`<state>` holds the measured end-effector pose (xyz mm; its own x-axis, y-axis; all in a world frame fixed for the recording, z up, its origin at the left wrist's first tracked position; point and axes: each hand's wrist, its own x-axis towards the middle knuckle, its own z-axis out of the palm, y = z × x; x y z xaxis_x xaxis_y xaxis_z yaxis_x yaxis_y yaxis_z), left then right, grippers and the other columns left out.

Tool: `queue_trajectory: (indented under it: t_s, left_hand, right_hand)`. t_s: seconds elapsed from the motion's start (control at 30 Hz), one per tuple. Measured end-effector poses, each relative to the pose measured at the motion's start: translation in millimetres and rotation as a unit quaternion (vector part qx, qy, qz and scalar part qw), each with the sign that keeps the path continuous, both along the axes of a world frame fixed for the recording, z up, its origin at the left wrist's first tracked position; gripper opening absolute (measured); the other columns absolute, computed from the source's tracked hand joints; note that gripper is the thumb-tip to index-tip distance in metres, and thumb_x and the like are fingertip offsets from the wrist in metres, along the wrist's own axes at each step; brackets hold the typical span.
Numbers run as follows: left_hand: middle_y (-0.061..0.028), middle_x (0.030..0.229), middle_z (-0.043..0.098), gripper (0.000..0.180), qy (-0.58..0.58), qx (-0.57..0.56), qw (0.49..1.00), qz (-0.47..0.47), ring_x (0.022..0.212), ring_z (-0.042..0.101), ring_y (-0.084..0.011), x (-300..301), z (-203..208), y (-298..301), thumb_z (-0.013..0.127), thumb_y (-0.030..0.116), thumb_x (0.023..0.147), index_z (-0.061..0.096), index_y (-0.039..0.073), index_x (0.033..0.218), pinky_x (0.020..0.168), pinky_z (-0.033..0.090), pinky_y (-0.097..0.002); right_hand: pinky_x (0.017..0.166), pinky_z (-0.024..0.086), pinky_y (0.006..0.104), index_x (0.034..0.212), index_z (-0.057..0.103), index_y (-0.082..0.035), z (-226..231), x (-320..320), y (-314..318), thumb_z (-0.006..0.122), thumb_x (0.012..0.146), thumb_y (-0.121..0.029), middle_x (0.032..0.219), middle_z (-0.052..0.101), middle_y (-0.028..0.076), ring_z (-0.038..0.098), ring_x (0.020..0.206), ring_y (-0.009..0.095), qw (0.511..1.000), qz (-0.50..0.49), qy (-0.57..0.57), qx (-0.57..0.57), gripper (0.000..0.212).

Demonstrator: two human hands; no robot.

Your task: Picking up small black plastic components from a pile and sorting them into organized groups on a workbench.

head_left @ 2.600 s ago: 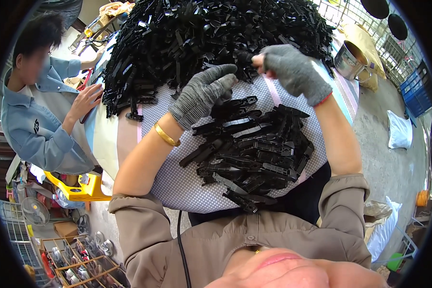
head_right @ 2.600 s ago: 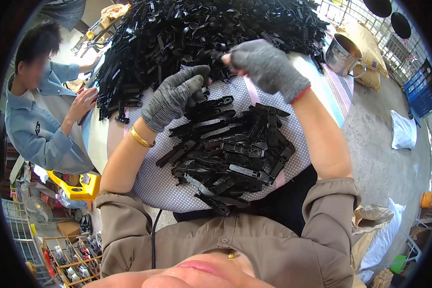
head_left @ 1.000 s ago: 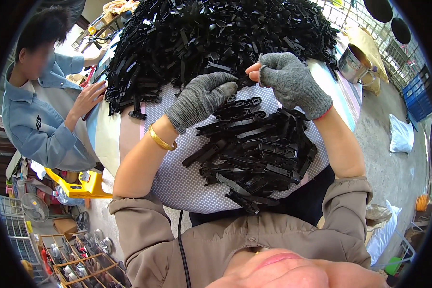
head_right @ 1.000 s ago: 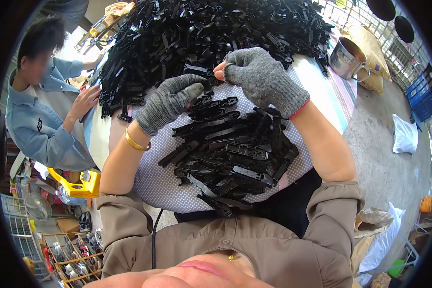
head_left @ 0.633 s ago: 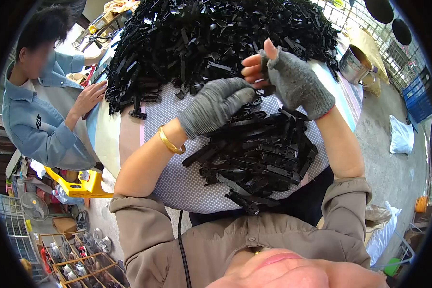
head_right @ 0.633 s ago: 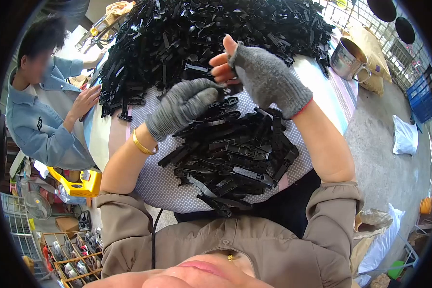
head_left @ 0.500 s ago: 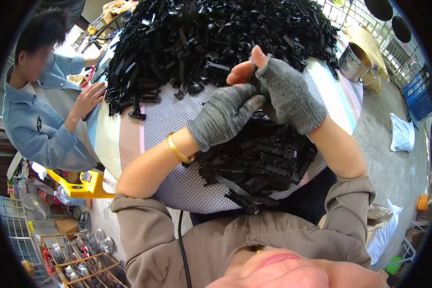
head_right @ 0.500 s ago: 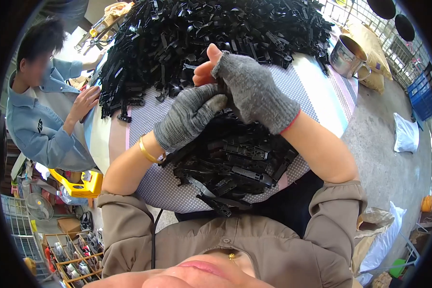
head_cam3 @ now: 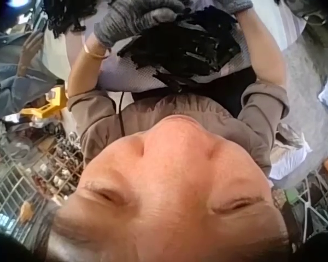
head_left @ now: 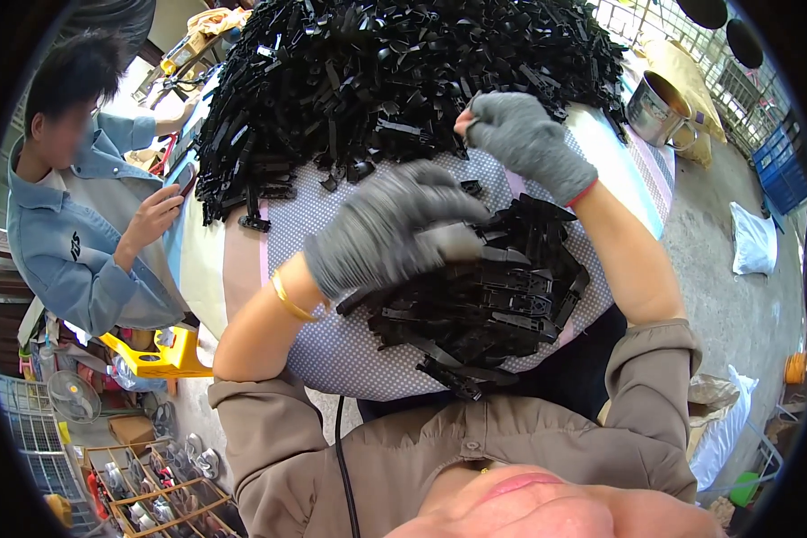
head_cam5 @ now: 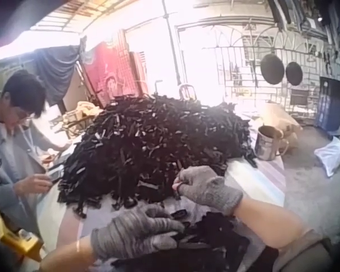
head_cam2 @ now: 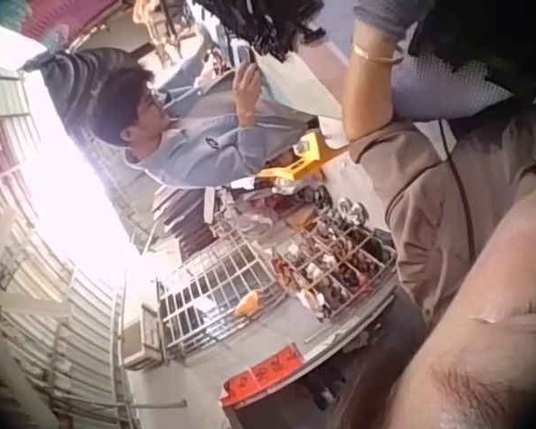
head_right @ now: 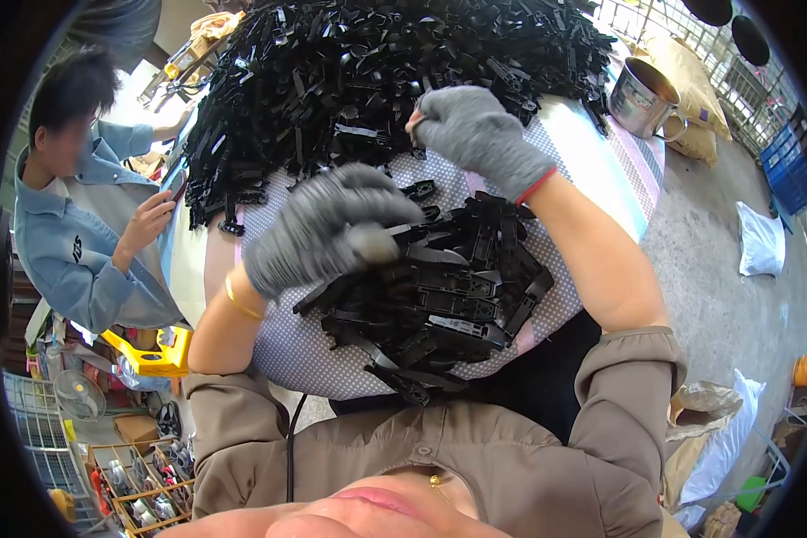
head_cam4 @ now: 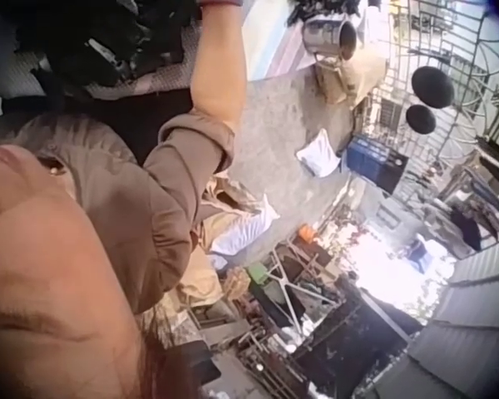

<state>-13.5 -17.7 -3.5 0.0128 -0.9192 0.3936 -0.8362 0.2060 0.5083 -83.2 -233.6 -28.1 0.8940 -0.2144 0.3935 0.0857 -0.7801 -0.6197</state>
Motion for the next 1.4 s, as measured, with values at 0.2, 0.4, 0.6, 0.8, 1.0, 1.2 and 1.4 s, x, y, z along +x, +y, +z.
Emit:
queue_trajectory:
  t_s: [0.2,0.4,0.6,0.8,1.0,1.2,1.4]
  left_hand:
    - [-0.0165,0.089,0.065,0.043,-0.096,0.062,0.880,0.461,0.087,0.062,-0.0255,90.4,0.8,5.5,0.063,0.041,0.081,0.063,0.002,0.099,0.077,0.049,-0.0345]
    - [-0.0190,0.098,0.063,0.038,-0.194,0.112,0.844,0.488,0.095,0.060,-0.0324,111.1,-29.3,-0.5,0.062,0.035,0.081,0.061,0.004,0.104,0.083,0.046,-0.0391]
    - [-0.0150,0.092,0.065,0.029,-0.080,0.003,0.876,0.475,0.087,0.063,-0.0253,79.5,-9.4,-5.4,0.060,0.025,0.084,0.057,0.003,0.101,0.077,0.049,-0.0339]
    - [-0.0007,0.091,0.062,0.019,0.333,-0.073,0.936,0.085,0.084,0.060,-0.0116,25.9,-6.7,-14.7,0.058,0.003,0.085,0.056,0.004,0.104,0.077,0.049,-0.0249]
    - [-0.0023,0.098,0.061,0.026,0.149,0.014,0.987,0.055,0.089,0.058,-0.0103,10.3,-2.7,-12.2,0.060,0.004,0.084,0.056,0.005,0.110,0.082,0.049,-0.0262]
    - [-0.0065,0.095,0.064,0.022,0.315,-0.096,0.943,0.055,0.083,0.064,-0.0150,16.2,-15.5,-15.2,0.061,0.009,0.084,0.057,0.003,0.105,0.075,0.052,-0.0266]
    - [-0.0083,0.092,0.064,0.021,0.556,-0.017,0.830,0.044,0.081,0.064,-0.0129,21.1,0.0,-7.4,0.059,0.010,0.086,0.056,0.004,0.106,0.070,0.054,-0.0241]
  right_hand:
    - [0.071,0.050,0.0352,0.093,0.064,-0.007,-6.8,9.4,4.4,0.061,0.082,-0.024,0.084,0.061,0.011,0.062,0.079,0.027,0.977,-0.034,-0.013,-0.208,0.020]
    - [0.072,0.049,0.0399,0.091,0.062,-0.008,-2.9,12.2,4.5,0.058,0.082,-0.026,0.086,0.062,0.011,0.061,0.081,0.029,0.973,-0.033,0.023,-0.226,0.021]
    - [0.067,0.048,0.0270,0.090,0.059,-0.003,6.3,-4.3,7.1,0.063,0.083,-0.013,0.074,0.057,0.007,0.055,0.068,0.013,0.999,0.026,-0.026,0.001,0.013]
    - [0.071,0.049,0.0282,0.098,0.057,-0.003,15.7,-12.0,23.0,0.064,0.080,-0.009,0.078,0.058,0.006,0.055,0.073,0.012,0.996,0.052,0.051,0.045,0.020]
    - [0.070,0.049,0.0287,0.113,0.055,-0.006,25.2,-22.5,32.3,0.065,0.079,-0.011,0.085,0.060,0.007,0.059,0.076,0.014,0.987,0.127,0.082,0.059,0.037]
    - [0.071,0.048,0.0243,0.109,0.059,-0.003,30.0,-21.2,26.6,0.064,0.082,-0.013,0.084,0.061,0.003,0.055,0.075,0.009,0.971,0.095,0.085,0.204,0.029]
    - [0.061,0.046,0.0217,0.099,0.064,-0.004,23.6,-19.9,25.2,0.063,0.085,-0.019,0.075,0.061,0.001,0.055,0.067,0.008,0.912,0.152,0.072,0.375,0.021]
